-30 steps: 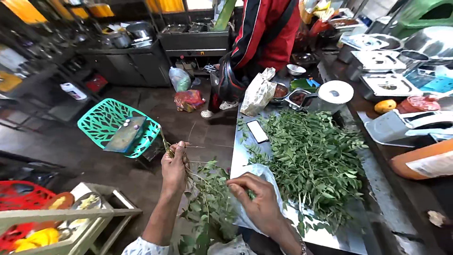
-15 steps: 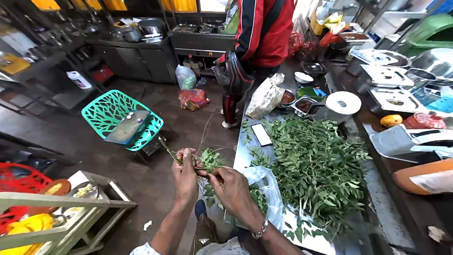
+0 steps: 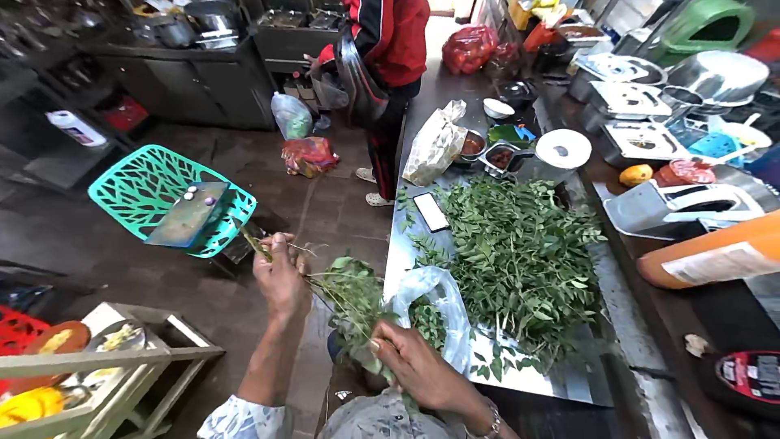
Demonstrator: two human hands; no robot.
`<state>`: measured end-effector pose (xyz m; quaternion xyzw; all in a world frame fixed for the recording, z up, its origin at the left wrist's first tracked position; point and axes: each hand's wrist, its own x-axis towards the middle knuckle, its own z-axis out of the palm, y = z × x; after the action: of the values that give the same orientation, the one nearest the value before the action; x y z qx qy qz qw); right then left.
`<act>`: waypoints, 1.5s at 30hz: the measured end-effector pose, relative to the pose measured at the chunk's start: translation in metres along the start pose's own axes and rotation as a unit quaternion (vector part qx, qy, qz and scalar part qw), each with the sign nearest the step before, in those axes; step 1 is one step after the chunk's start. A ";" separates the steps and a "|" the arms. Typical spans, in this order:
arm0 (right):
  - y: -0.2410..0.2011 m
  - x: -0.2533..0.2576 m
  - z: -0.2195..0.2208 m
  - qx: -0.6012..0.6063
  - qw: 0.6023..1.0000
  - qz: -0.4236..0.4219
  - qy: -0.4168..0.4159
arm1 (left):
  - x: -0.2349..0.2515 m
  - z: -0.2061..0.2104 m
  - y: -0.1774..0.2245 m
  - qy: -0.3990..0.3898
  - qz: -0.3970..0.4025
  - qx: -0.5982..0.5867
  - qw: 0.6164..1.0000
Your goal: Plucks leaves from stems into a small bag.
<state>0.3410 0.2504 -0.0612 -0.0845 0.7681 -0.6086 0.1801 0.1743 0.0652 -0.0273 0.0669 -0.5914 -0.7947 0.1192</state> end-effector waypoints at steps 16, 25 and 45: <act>0.104 -0.037 -0.061 -0.265 0.892 0.125 0.344 | 0.026 -0.040 0.021 -0.196 -0.023 -0.056 0.979; -0.026 0.025 -0.041 -0.248 0.887 -0.316 0.228 | -0.006 -0.015 0.022 -0.370 -0.085 -0.162 0.911; -0.025 0.041 -0.011 -0.263 0.937 -0.226 0.037 | 0.006 -0.025 0.022 -0.157 -0.082 -0.066 0.982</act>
<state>0.2974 0.2398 -0.0425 -0.2775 0.8677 -0.4119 -0.0196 0.1768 0.0349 -0.0133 -0.0185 -0.5416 -0.8396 -0.0359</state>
